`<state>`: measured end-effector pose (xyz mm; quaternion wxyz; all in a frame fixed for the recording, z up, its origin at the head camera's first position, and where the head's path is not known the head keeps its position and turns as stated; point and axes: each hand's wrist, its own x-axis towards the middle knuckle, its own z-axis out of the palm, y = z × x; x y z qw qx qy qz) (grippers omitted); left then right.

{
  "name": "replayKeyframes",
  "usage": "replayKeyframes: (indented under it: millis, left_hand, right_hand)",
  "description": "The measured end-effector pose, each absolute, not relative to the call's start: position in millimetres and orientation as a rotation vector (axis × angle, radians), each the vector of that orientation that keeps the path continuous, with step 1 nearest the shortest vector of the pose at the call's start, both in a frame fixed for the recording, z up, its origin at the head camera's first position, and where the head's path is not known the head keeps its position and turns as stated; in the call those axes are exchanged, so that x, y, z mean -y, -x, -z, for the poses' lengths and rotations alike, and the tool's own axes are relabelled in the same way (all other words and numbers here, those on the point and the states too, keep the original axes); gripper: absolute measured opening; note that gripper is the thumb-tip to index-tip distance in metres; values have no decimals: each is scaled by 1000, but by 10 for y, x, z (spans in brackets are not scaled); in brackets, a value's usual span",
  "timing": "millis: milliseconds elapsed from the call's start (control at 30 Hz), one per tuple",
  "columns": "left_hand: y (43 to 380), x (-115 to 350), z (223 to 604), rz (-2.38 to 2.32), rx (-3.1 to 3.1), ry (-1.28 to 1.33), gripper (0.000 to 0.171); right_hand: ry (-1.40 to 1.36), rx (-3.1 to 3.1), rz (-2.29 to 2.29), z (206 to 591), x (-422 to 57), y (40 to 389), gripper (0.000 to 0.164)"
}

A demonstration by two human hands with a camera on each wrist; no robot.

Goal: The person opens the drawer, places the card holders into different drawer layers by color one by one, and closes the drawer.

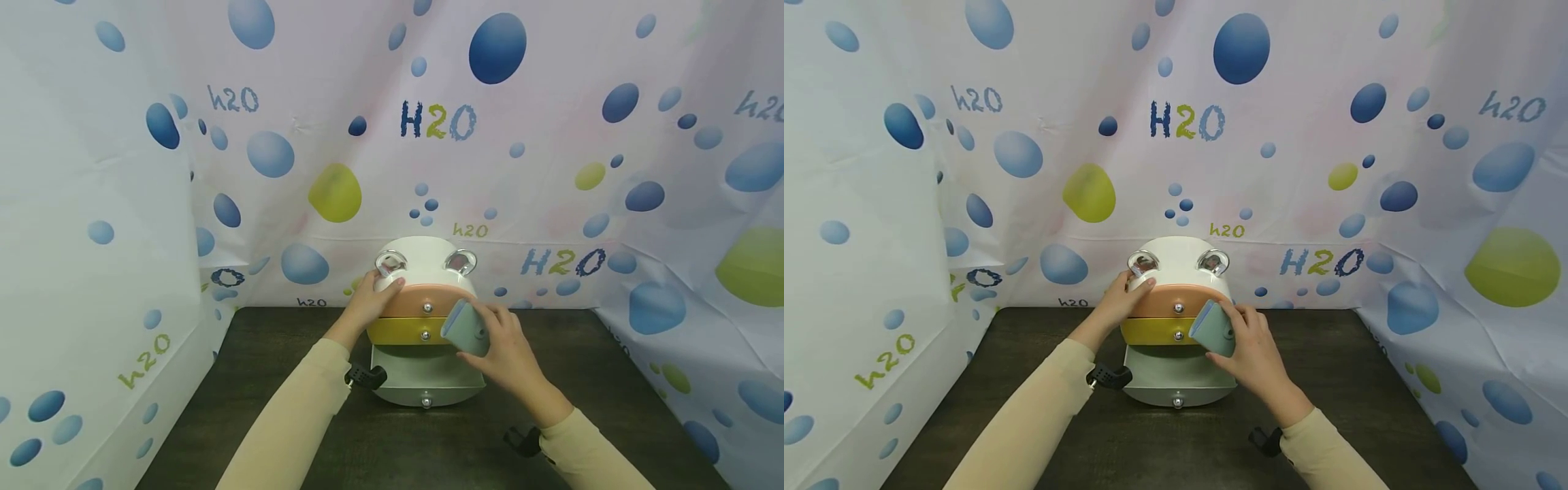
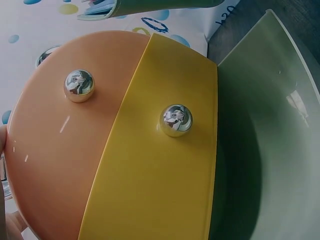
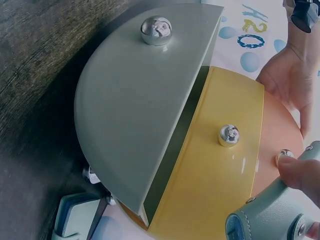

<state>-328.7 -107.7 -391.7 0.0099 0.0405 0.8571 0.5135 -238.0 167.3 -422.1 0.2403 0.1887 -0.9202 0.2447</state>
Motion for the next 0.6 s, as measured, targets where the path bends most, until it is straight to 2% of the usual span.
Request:
replayKeyframes:
  millis: [600]
  left_hand:
    - [3285,1106,3947,-1624,-2663,-175,95]
  right_hand:
    - [-635,2534,-615,4313,-1634,2375,102]
